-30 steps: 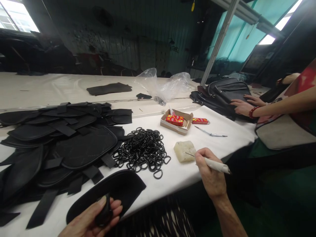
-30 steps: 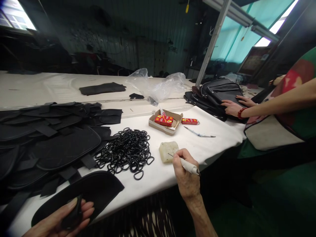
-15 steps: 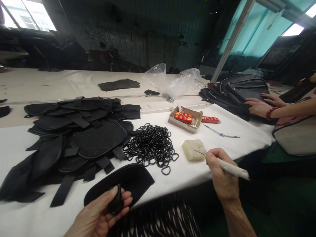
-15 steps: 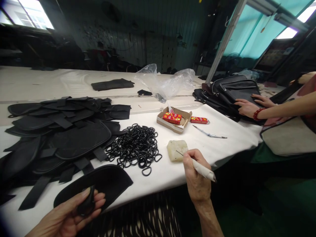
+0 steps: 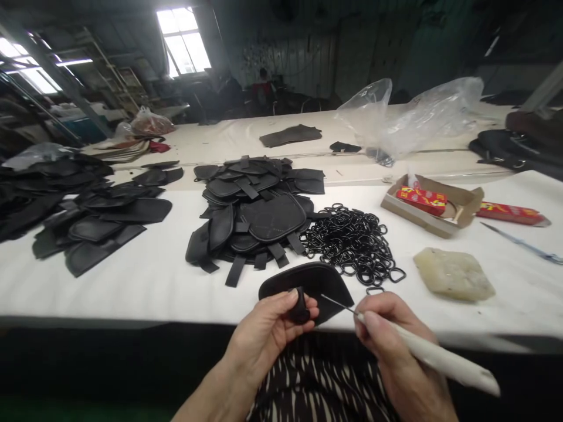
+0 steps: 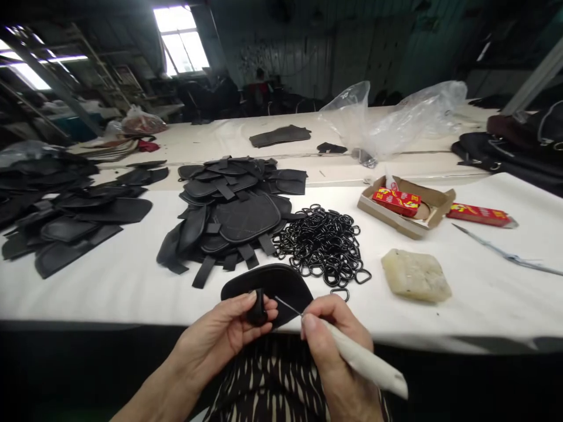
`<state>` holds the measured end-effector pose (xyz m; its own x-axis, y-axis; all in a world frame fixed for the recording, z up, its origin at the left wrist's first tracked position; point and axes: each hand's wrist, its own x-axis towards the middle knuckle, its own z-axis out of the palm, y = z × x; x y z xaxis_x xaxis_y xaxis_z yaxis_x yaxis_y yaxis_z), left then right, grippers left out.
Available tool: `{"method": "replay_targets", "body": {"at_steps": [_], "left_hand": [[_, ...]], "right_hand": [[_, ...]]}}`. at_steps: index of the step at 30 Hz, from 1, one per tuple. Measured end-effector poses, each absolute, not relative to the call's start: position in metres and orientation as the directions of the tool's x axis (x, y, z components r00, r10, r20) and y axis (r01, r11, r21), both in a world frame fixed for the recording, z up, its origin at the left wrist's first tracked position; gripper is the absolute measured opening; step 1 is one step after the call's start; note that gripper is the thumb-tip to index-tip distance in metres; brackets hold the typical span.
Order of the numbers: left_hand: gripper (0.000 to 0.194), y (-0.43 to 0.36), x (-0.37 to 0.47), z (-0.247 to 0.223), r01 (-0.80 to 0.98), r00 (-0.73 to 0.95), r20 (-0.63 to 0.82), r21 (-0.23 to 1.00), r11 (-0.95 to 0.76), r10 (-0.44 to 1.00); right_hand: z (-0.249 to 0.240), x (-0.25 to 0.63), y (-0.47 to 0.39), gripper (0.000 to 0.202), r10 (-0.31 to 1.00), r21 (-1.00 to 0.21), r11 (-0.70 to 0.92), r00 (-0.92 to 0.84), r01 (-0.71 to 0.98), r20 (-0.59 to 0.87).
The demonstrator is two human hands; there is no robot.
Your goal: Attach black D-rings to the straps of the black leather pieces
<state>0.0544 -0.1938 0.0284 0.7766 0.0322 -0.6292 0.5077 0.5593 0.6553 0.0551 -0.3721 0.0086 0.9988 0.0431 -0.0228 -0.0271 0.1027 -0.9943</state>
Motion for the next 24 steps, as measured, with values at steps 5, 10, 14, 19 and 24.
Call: {"method": "replay_targets", "body": {"at_steps": [5, 10, 14, 19, 24], "left_hand": [[0.017, -0.189, 0.054, 0.027, 0.517, 0.793, -0.608, 0.633, 0.576, -0.043], [0.018, -0.187, 0.051, 0.027, 0.511, 0.808, -0.583, 0.618, 0.597, -0.088], [0.017, -0.187, 0.050, 0.026, 0.506, 0.813, -0.574, 0.612, 0.607, -0.099], [0.016, -0.186, 0.051, 0.024, 0.501, 0.823, -0.557, 0.614, 0.610, -0.115], [0.017, -0.184, 0.051, 0.020, 0.491, 0.830, -0.545, 0.612, 0.620, -0.120]], "right_hand": [[0.004, 0.059, -0.354, 0.025, 0.068, -0.997, 0.074, 0.998, -0.018, -0.013], [0.006, 0.060, -0.347, 0.026, 0.079, -1.000, 0.031, 0.997, 0.001, 0.003], [0.010, 0.060, -0.344, 0.026, 0.071, -1.000, -0.018, 0.997, 0.019, 0.017], [0.006, 0.059, -0.339, 0.027, 0.057, -0.999, -0.036, 0.998, 0.024, 0.022], [0.003, 0.059, -0.334, 0.026, 0.063, -0.999, -0.023, 0.997, 0.036, 0.034]]}}
